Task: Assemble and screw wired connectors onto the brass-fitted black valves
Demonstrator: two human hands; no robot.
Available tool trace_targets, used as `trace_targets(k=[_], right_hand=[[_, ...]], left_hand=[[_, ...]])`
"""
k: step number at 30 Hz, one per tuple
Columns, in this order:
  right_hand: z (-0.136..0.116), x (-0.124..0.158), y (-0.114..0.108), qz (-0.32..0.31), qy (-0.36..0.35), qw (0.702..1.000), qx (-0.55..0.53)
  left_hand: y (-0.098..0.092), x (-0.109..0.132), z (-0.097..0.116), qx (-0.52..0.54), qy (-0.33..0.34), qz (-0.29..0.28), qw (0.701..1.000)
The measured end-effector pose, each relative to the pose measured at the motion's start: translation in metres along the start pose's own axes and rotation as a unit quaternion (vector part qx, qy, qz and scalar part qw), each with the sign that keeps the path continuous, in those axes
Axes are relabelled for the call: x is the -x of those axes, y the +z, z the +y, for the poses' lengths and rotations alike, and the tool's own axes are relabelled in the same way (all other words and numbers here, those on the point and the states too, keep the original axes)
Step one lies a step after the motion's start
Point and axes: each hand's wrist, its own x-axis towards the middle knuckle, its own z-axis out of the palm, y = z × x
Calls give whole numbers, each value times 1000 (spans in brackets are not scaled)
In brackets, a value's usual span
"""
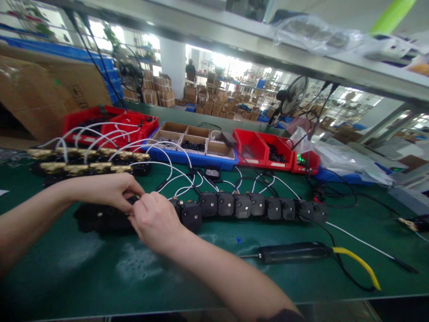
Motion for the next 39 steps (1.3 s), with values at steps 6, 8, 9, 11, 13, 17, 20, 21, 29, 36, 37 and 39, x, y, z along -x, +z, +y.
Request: trace_targets(k=[6,8,9,11,13,17,20,21,29,36,37,39], right_hand=[[-4,2,1,13,15,999,36],[-7,1,-2,-13,36,998,40],[-7,0,-4,-33,46,998,37],[-8,-2,-8,-75,65,995,17],[-7,-3,-11,-111,83,990,-14],[-3,-3,-12,-135,82,986,-51],[-2,-2,-11,-129,82,987,-50],[-2,-2,-11,-130,84,987,-49],[-8,-11,-20,-176,104,979,-22],[-9,-4,-26,-217,101,971,-7],[-9,-4,-27,-217,97,971,-11],[-8,-5,-28,-217,91,972,-18]], left_hand=[[-1,0,1,5,-1,0,1000],[-2,-1,1,7,1,-3,1000],[-2,-1,1,8,5,-5,1000],[-2,-3,2,9,16,-6,1000],[-1,-4,3,8,26,-2,1000],[1,-4,4,-4,13,12,1000],[1,1,-2,-6,4,18,1000],[1,2,-5,0,2,13,1000],[5,3,-14,7,-7,24,1000],[14,-1,-14,1,-4,80,997],[15,-1,-16,-1,0,85,996],[16,-3,-18,-4,20,89,996]])
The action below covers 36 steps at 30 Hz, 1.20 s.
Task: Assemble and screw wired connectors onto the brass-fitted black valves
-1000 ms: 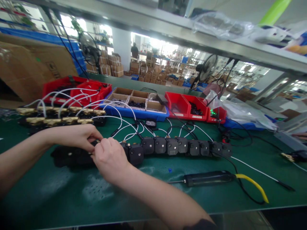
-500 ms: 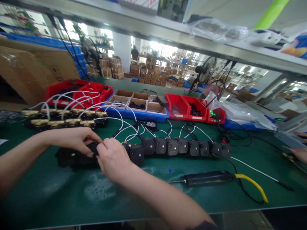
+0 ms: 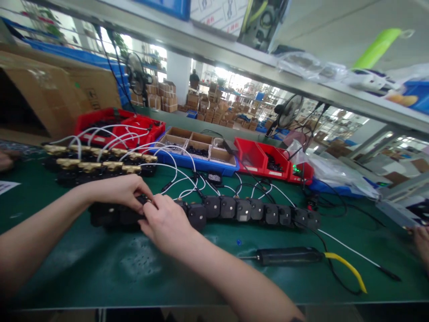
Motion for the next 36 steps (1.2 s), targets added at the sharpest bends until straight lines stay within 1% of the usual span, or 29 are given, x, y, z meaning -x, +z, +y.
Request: trace_targets(k=[4,7,9,11,13,16,18,20,22,24,26,28,29,31,36], right_hand=[[0,-6,-8,-27,1,1000,12],[-1,-9,-11,-35,-43,997,61],[-1,-8,-8,-22,-59,993,97],[-2,-4,-2,7,-40,993,112],[-4,1,8,46,-5,993,106],[-10,5,21,97,51,991,71],[-15,6,27,109,91,989,42],[-18,4,27,103,124,987,20],[-20,2,21,75,134,988,17],[-20,-1,11,25,111,993,39],[-18,-5,1,-26,67,995,70],[-14,-8,-7,-55,29,994,86],[-12,-9,-9,-59,18,994,86],[-9,-8,-7,-50,18,995,79],[-11,1,19,11,83,995,63]], left_hand=[[2,-4,-2,13,35,-13,999],[2,-4,0,26,46,-14,999],[1,-4,1,26,52,-5,998],[1,-4,3,21,55,-2,998],[1,-4,3,14,55,-2,998],[1,-5,2,-2,57,1,998],[1,-5,2,-16,60,3,998],[0,-5,3,-25,62,2,998],[0,-4,5,-30,61,4,998],[-1,-4,6,-32,59,6,998],[-1,-3,8,-33,59,9,998],[-1,-4,8,-33,62,10,997],[-1,-4,8,-33,62,10,997],[-1,-4,8,-31,61,6,998],[-1,-5,5,-23,65,8,998]])
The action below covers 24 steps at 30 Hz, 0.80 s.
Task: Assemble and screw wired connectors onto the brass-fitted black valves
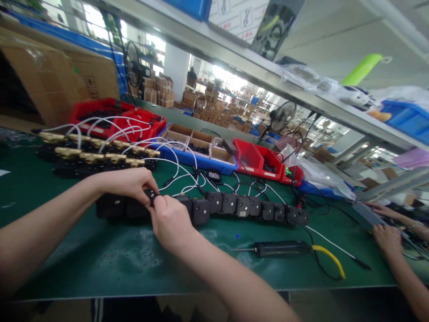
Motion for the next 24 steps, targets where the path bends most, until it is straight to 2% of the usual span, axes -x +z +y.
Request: trace_targets(k=[3,5,9,13,20,24], right_hand=[[-6,5,11,52,29,998,-12],[-8,5,10,76,24,997,11],[-9,1,-4,29,-35,995,94],[-2,-3,-15,-16,-108,985,132],[12,-9,-17,-27,-170,970,168],[16,-14,-16,-16,-175,970,170]], left_hand=[[0,0,-2,-1,5,-1,1000],[0,0,-3,-4,8,-6,1000],[-1,1,-1,-14,16,-4,1000],[0,1,1,-21,18,4,1000],[2,1,3,-29,22,12,999],[0,1,6,-36,15,11,999]])
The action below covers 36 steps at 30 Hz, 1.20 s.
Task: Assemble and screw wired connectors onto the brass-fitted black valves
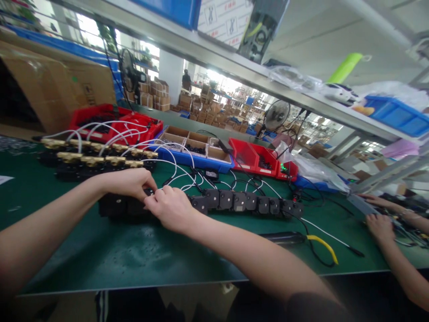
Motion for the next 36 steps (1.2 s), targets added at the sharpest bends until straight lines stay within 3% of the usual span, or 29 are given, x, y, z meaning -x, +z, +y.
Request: trace_targets(k=[5,13,22,25,31,33,36], right_hand=[[-2,-2,4,25,38,999,-6],[-3,-7,7,-8,87,996,-32],[-5,-2,-25,-48,111,990,-74],[1,4,-25,-13,78,990,-116],[12,6,-3,46,17,990,-133],[5,11,-1,54,34,989,-133],[-20,30,7,124,20,975,-185]], left_hand=[[0,1,2,-7,-13,-2,1000],[-3,1,4,-6,-27,-12,1000],[-4,2,2,-10,-59,-21,998],[-3,2,0,-6,-61,-22,998],[-2,2,0,-2,-57,-21,998],[-1,2,-2,5,-59,-21,998],[1,3,-7,22,-61,-15,998]])
